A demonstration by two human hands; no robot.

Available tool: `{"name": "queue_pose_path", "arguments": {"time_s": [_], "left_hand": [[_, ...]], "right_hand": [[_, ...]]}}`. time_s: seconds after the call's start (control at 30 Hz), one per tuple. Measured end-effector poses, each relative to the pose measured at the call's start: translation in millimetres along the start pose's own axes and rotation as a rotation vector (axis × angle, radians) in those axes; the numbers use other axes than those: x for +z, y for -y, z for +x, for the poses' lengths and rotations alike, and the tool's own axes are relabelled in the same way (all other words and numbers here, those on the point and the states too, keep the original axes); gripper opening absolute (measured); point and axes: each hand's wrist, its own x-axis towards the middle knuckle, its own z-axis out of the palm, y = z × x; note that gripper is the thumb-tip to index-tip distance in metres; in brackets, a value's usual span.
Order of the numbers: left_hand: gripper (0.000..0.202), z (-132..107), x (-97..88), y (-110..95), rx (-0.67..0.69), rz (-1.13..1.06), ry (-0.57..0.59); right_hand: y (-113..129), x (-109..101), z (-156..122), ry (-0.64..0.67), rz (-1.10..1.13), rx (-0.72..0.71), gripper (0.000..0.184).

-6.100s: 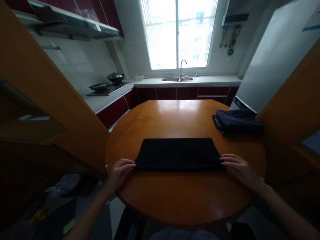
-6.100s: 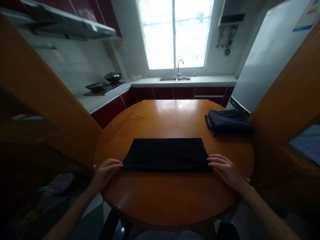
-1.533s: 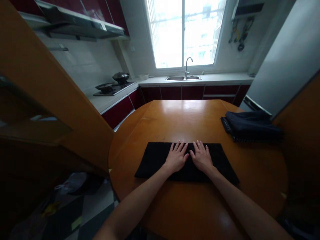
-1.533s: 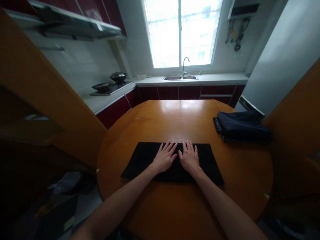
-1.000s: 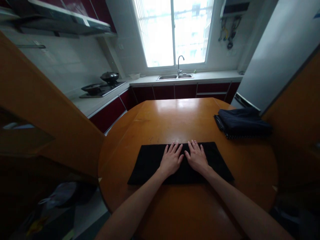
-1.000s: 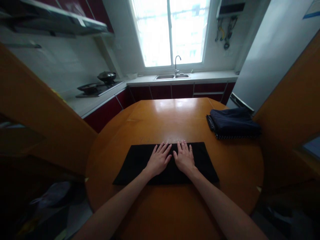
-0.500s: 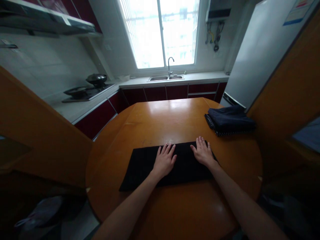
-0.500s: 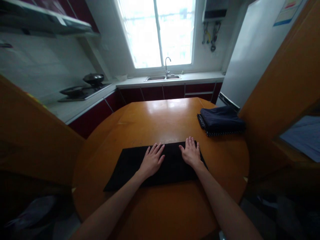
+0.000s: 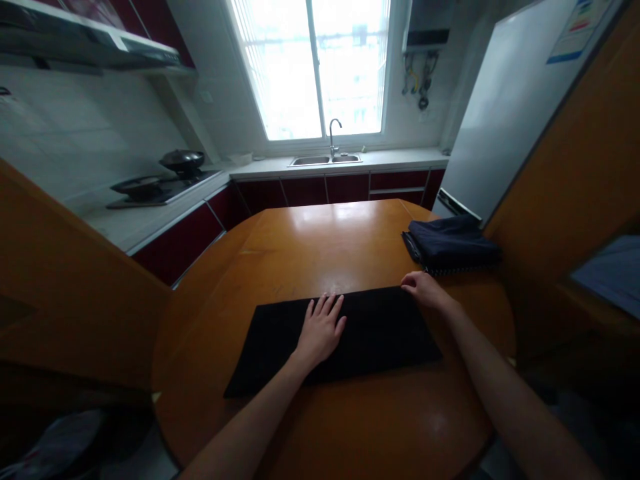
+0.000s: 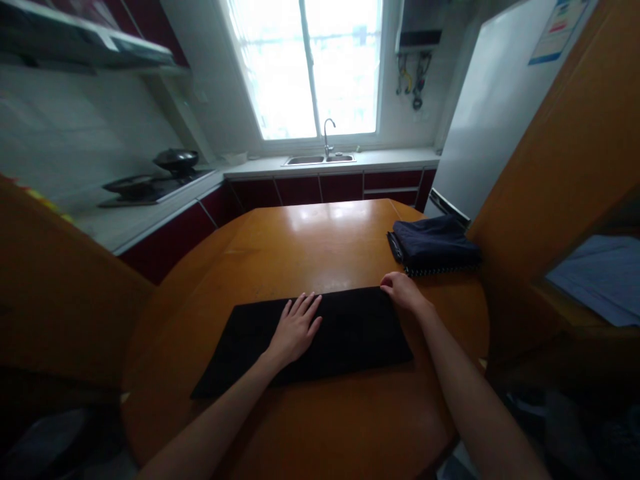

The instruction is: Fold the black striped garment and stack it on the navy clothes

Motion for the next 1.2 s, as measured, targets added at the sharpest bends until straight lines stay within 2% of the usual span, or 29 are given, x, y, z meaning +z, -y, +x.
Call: {"name": "queue_pose_path", "arguments": {"time_s": [0.1,0.4,0.53,0.67,0.9,1.0,1.07,1.13,1.2], "left_hand": [[0.054,0,0.3,1,0.003,0.005,-0.004],[0.055,1,5.5,4,-0.002,0.010,0.014],[0.055,1,6.5,4,0.001,0.012,0.004],[0.055,1,6.2,4,0.004,0.010,0.006],[0.057,1,6.6,3,-0.001,0.028,0.018],[0.058,-2,4.7,-5,0.024,0.044,0.022],[0.059,-5,3.7,-12,0.071,0.044,0.034],[0.061,-8,4.1,-17,0.111,0.039,0.047],[0.061,-10,5.5,-20,0.129,0.038,0.058]], "right_hand": [[3,2,-2,-0.029,-0.064,-0.015,0.016],[6,9,0,-0.048,-0.230,0.113,0.020],[3,14,0,-0.099,-0.196,0.154,0.018],[-1,17,-5,-0.158,-0.103,0.133,0.017],[4,14,-11,-0.246,0.026,0.110,0.031],[18,12,-16,-0.299,0.019,0.086,0.035],[36,17,-23,-0.349,-0.007,0.034,0.039],[60,30,-34,-0.367,-0.025,-0.059,0.044],[85,50,-48,-0.300,-0.046,-0.169,0.050]]}}
